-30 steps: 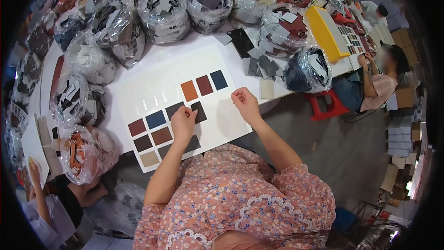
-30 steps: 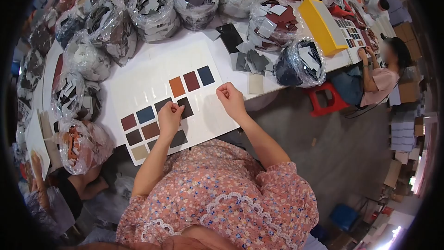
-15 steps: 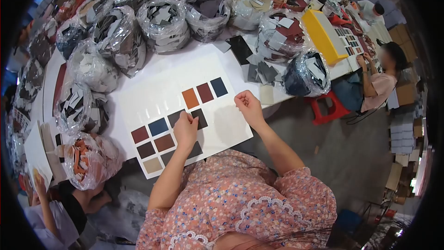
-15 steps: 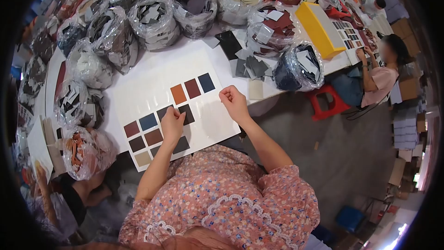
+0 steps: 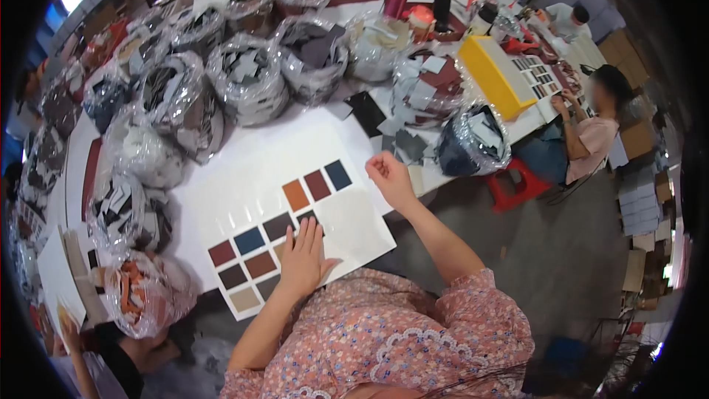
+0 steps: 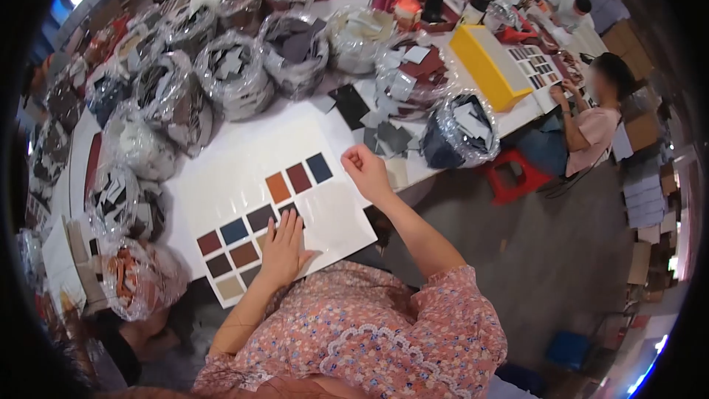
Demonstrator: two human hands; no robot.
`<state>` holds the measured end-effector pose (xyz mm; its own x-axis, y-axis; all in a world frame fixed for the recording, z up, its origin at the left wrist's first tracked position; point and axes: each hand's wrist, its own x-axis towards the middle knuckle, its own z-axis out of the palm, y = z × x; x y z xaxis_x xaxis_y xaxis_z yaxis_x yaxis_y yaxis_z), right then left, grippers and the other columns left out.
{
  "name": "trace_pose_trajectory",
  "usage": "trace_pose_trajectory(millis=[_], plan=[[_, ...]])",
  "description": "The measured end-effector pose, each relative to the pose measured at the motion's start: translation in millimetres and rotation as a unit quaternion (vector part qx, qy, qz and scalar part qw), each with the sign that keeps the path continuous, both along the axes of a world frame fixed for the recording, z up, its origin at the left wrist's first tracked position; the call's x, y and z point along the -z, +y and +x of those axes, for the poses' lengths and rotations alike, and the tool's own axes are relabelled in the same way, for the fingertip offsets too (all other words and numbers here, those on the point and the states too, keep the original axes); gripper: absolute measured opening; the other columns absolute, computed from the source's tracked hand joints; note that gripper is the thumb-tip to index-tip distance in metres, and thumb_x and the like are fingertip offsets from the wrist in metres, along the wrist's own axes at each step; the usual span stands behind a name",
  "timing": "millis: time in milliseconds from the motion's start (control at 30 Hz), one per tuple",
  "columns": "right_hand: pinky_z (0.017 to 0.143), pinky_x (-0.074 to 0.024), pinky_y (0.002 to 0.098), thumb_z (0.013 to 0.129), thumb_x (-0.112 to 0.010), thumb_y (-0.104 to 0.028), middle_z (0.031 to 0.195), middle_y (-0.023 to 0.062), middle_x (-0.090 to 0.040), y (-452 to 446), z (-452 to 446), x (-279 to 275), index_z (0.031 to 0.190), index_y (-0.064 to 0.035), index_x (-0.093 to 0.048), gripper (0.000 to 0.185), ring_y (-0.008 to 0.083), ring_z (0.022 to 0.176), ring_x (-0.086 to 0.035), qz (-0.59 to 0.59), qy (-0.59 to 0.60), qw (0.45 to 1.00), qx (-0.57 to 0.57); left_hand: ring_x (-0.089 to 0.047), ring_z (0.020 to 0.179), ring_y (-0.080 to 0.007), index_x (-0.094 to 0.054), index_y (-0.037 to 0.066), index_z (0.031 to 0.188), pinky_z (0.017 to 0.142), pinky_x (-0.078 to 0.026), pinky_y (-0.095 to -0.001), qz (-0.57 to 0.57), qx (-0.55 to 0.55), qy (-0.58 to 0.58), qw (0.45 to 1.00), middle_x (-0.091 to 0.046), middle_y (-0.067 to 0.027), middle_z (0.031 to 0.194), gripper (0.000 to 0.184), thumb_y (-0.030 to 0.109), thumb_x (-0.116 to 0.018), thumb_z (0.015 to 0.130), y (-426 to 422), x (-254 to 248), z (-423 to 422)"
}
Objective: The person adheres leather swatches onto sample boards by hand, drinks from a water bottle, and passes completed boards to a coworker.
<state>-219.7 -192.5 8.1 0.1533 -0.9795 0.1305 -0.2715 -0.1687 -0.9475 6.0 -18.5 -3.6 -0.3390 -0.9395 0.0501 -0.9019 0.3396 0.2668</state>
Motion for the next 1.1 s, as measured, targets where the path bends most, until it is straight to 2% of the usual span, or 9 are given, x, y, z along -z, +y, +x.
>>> trace_pose_trajectory(millis=[200,533,600,667,733,800,867,1000,1100], plan=[[0.067,-0.0501,0.0368,0.09,-0.061,-0.018,0.083,0.0122,-0.067,-151,13,-101,0.099,-0.0063,-0.061,0.014,0.0274,0.074,-0.066,-0.276,0.089,0.946,0.145,-0.027,0.142,-0.0355,-0.041,-0.008,0.138,0.115,-0.015,-0.0556,-0.001,0.0,-0.005,1.0,-0.036,-0.0244,0.147,0.083,0.058,-0.053,0.089,2,1,-1],[0.072,-0.0535,0.0473,0.084,-0.061,-0.035,0.088,0.0149,-0.07,-332,2,-56,0.087,-0.0077,-0.073,0.03,0.033,0.085,-0.069,-0.236,0.572,0.761,0.196,-0.029,0.141,-0.0345,-0.041,-0.005,0.139,0.114,-0.017,-0.0556,-0.015,-0.015,-0.041,0.999,-0.037,-0.0225,0.148,0.079,0.059,-0.044,0.093,3,11,0],[0.072,-0.0534,0.0464,0.087,-0.058,-0.03,0.091,0.0157,-0.069,-332,7,-57,0.09,-0.0064,-0.073,0.028,0.0314,0.086,-0.068,-0.255,0.54,0.763,0.247,-0.03,0.141,-0.0346,-0.044,-0.002,0.138,0.113,-0.02,-0.0541,-0.006,-0.018,-0.015,1.0,-0.038,-0.0223,0.147,0.075,0.058,-0.043,0.094,3,4,3],[0.069,-0.0535,0.0421,0.09,-0.055,-0.025,0.09,0.0157,-0.07,-318,8,-69,0.098,-0.0005,-0.069,0.029,0.0271,0.081,-0.069,-0.295,0.353,0.848,0.263,-0.036,0.136,-0.0369,-0.048,0.001,0.135,0.111,-0.026,-0.0516,-0.02,-0.022,0.097,0.995,-0.042,-0.0234,0.143,0.066,0.051,-0.052,0.092,-1,13,14],[0.064,-0.0521,0.0416,0.093,-0.053,-0.026,0.094,0.0148,-0.071,-355,-2,-49,0.102,-0.0089,-0.068,0.024,0.0275,0.078,-0.069,-0.261,0.184,0.905,0.281,-0.043,0.129,-0.0392,-0.053,0.004,0.13,0.106,-0.034,-0.0504,-0.074,-0.048,0.174,0.981,-0.046,-0.0238,0.138,0.056,0.039,-0.064,0.087,-14,-5,40],[0.058,-0.0498,0.0303,0.097,-0.051,-0.026,0.092,0.0104,-0.071,-325,0,-62,0.101,-0.0053,-0.066,0.026,0.0171,0.073,-0.068,-0.114,-0.042,0.986,0.11,-0.051,0.12,-0.0377,-0.061,0.003,0.114,0.097,-0.042,-0.0486,-0.133,-0.11,0.146,0.974,-0.055,-0.0213,0.128,0.04,0.027,-0.068,0.083,-36,-29,81],[0.053,-0.0433,0.0211,0.099,-0.048,-0.024,0.085,0.0052,-0.069,-233,21,-95,0.097,-0.0038,-0.064,0.026,0.0087,0.068,-0.064,-0.068,-0.157,0.985,0.028,-0.055,0.112,-0.0353,-0.063,0.005,0.106,0.094,-0.044,-0.0466,-0.252,-0.194,0.164,0.934,-0.061,-0.0153,0.117,0.029,0.018,-0.067,0.08,-60,-60,129],[0.053,-0.0396,0.0194,0.093,-0.058,-0.013,0.077,0.0027,-0.063,-123,-1,-68,0.101,-0.0033,-0.061,0.013,0.0071,0.062,-0.058,-0.012,0.034,0.998,-0.056,-0.058,0.085,-0.0357,-0.061,0.005,0.082,0.074,-0.046,-0.0476,-0.345,-0.375,0.066,0.858,-0.059,-0.0164,0.083,0.004,0.008,-0.059,0.08,-123,-92,264],[0.054,-0.0402,0.0222,0.089,-0.062,-0.009,0.071,0.0029,-0.063,-52,-10,-30,0.098,-0.0037,-0.066,0.012,0.0081,0.061,-0.056,0.009,-0.058,0.997,-0.051,-0.061,0.089,-0.0342,-0.066,0.004,0.087,0.076,-0.048,-0.0444,-0.274,-0.494,-0.037,0.824,-0.065,-0.0152,0.088,0.016,0.019,-0.063,0.084,-142,-111,332]])
